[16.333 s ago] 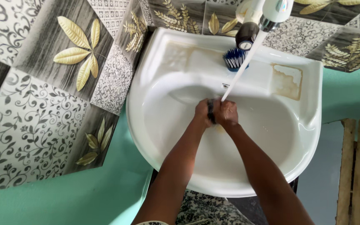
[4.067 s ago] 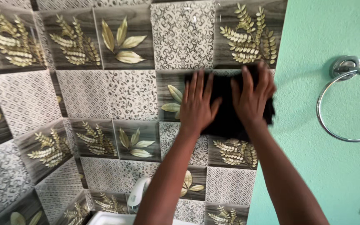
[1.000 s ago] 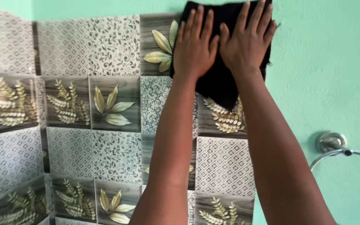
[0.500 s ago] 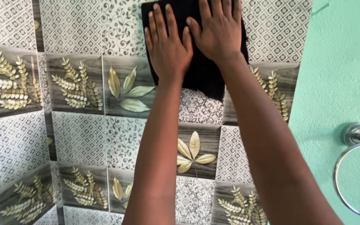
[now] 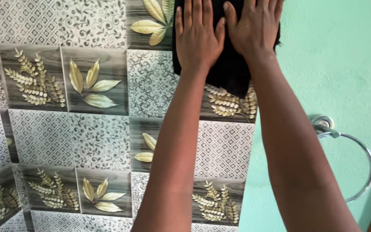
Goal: The person wipes the tiled wall above a bathroom sink using a dark cloth. They rinse the cloth in the sink under running water and wring it out before resuming wiping the wall surface.
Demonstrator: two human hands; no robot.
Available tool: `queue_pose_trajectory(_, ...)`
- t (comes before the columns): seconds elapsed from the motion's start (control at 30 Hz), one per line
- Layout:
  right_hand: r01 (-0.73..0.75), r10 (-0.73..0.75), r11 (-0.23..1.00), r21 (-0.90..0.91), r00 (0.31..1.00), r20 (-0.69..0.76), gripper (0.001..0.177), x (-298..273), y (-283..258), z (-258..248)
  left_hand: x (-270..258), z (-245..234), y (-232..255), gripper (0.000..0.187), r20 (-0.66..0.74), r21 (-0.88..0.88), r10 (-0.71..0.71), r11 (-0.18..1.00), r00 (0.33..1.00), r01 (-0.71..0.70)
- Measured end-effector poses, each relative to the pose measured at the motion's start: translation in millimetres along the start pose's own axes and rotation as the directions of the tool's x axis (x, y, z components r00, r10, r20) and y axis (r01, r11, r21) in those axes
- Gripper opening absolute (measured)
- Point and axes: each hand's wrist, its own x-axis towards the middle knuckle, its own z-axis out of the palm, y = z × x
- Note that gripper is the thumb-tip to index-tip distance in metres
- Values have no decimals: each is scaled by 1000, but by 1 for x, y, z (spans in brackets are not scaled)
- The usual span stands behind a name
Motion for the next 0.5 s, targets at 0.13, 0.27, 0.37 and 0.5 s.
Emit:
queue_pose_trajectory(0.13,-97,99,995,-29,993,59,73,-31,-8,-3,-26,-7,-3,68,-10,-2,62,998,998,-62)
queue_pose_trajectory(0.27,-133,134,991,-23,986,97,78,-94,-28,-22,-78,-8,-4,69,-36,-24,78,997,996,-79)
queue_pose_trajectory(0.37,-166,166,986,-11,975,151,79,-113,-39,-36,-124,-10,-4,71,-28,-25,92,995,995,-92)
queue_pose_trajectory(0.5,-225,225,974,-28,946,231,80,-142,-57,-51,-140,-12,-10,70,-30,-13,108,994,994,-108)
